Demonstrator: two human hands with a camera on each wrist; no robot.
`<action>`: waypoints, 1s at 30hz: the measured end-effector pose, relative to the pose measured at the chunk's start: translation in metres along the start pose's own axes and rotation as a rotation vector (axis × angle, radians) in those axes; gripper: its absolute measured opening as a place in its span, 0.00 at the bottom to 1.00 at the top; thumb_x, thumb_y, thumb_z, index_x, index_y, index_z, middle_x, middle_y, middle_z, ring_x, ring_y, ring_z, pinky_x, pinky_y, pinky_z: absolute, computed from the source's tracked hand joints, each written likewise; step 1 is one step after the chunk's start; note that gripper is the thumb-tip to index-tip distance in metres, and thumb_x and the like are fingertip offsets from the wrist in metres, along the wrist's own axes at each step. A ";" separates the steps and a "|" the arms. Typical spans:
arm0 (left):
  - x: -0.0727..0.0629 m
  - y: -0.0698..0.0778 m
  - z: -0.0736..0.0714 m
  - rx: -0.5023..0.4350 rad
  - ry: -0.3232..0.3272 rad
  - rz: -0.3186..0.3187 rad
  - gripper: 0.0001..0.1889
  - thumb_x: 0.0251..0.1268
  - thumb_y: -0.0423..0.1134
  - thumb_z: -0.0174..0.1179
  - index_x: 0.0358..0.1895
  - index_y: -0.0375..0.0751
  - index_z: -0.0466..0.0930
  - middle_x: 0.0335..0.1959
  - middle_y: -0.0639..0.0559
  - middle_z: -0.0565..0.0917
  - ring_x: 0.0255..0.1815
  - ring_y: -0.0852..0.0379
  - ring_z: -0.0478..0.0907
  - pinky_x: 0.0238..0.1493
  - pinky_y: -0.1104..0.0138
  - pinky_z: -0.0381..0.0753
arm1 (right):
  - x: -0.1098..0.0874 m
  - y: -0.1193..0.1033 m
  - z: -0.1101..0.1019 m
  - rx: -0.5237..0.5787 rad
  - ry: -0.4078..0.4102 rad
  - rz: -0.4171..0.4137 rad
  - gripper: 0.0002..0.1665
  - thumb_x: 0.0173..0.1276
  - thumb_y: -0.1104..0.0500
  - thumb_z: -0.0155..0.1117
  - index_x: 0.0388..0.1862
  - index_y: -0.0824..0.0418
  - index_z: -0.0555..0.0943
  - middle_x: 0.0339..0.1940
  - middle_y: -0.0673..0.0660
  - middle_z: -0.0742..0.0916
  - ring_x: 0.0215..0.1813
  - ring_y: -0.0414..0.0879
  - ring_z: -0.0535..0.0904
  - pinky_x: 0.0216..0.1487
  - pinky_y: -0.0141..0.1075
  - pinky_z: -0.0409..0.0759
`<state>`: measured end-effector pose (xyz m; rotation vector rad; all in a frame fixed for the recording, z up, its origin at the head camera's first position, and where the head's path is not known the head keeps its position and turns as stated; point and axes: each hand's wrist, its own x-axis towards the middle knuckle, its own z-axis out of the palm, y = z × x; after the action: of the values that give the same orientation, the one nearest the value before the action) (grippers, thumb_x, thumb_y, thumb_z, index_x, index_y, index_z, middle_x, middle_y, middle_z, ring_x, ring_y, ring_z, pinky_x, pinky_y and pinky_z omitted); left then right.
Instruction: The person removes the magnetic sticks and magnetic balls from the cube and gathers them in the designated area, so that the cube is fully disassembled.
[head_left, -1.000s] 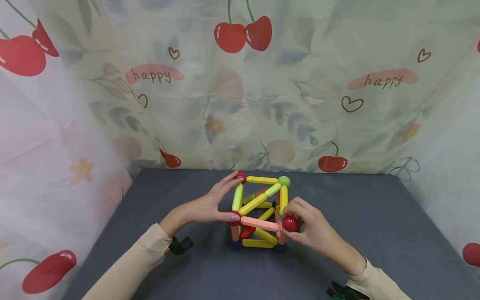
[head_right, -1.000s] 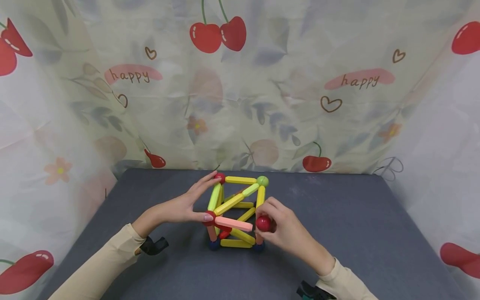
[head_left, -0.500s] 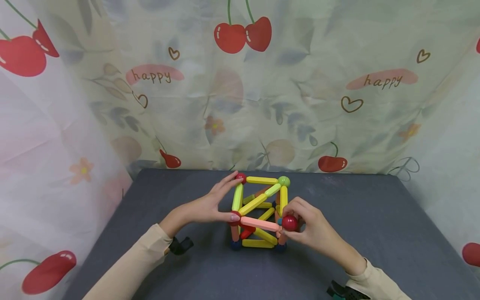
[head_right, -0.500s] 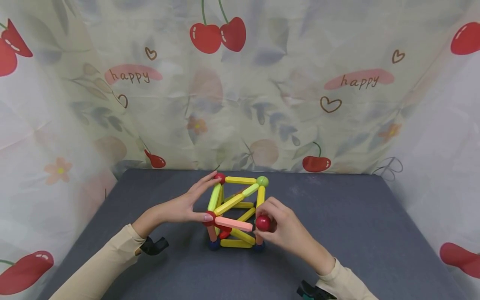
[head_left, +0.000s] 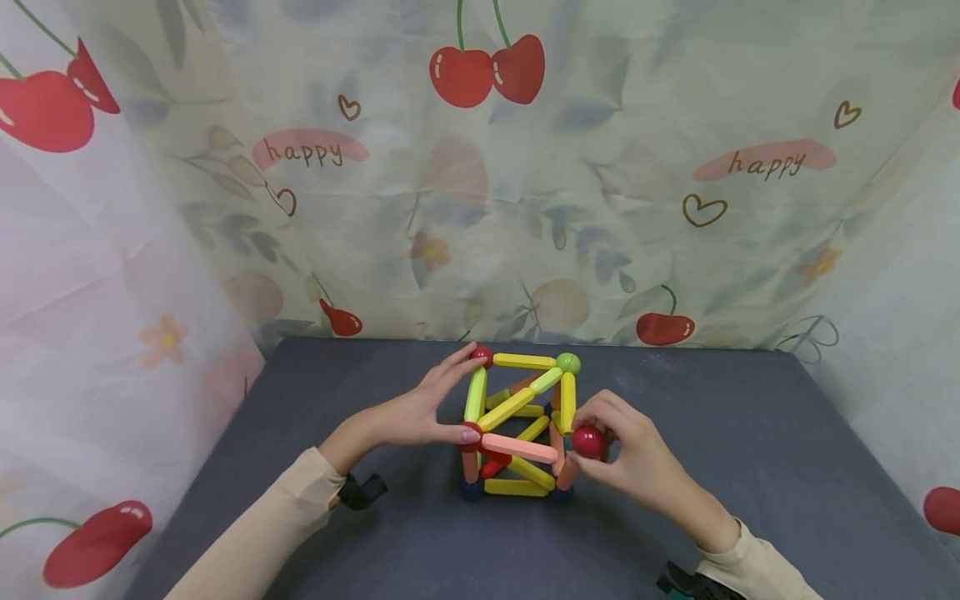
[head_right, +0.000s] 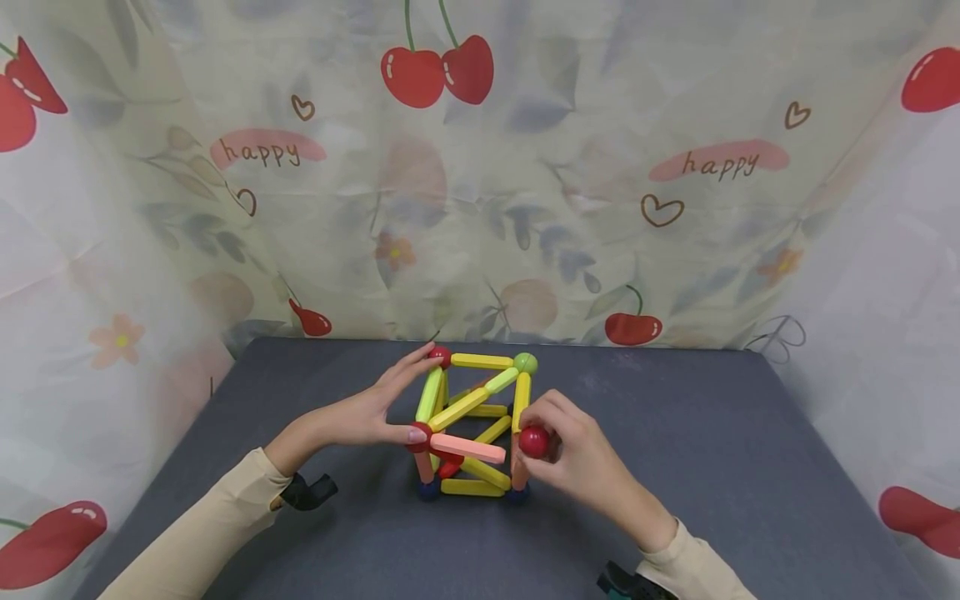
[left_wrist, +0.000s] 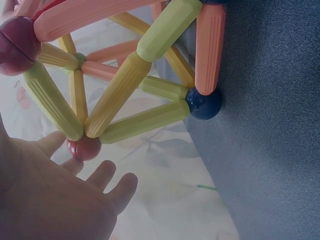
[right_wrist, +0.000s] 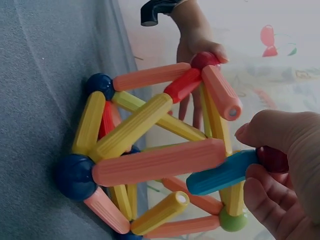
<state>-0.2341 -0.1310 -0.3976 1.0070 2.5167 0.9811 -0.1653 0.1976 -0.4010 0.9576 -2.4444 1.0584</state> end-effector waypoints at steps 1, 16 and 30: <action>0.000 0.000 0.000 0.002 0.000 0.001 0.53 0.58 0.69 0.62 0.80 0.65 0.38 0.81 0.68 0.28 0.83 0.44 0.34 0.72 0.32 0.53 | 0.000 0.000 -0.001 -0.005 0.005 0.000 0.25 0.48 0.65 0.82 0.42 0.52 0.79 0.41 0.44 0.78 0.33 0.31 0.73 0.29 0.27 0.80; 0.000 -0.002 0.002 -0.006 0.001 0.000 0.53 0.58 0.69 0.62 0.80 0.66 0.38 0.81 0.67 0.28 0.83 0.44 0.33 0.72 0.32 0.53 | 0.006 0.020 -0.019 -0.042 0.079 0.030 0.29 0.50 0.62 0.81 0.50 0.45 0.83 0.45 0.43 0.83 0.42 0.30 0.78 0.41 0.23 0.81; -0.001 -0.003 0.003 -0.007 0.009 -0.001 0.53 0.58 0.69 0.62 0.80 0.67 0.37 0.81 0.69 0.28 0.83 0.43 0.34 0.72 0.31 0.52 | 0.010 0.091 -0.020 0.070 0.024 0.430 0.27 0.66 0.55 0.70 0.61 0.59 0.75 0.53 0.61 0.86 0.48 0.45 0.85 0.46 0.25 0.81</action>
<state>-0.2339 -0.1317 -0.4021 1.0016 2.5191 0.9963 -0.2341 0.2537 -0.4299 0.4366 -2.6751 1.2852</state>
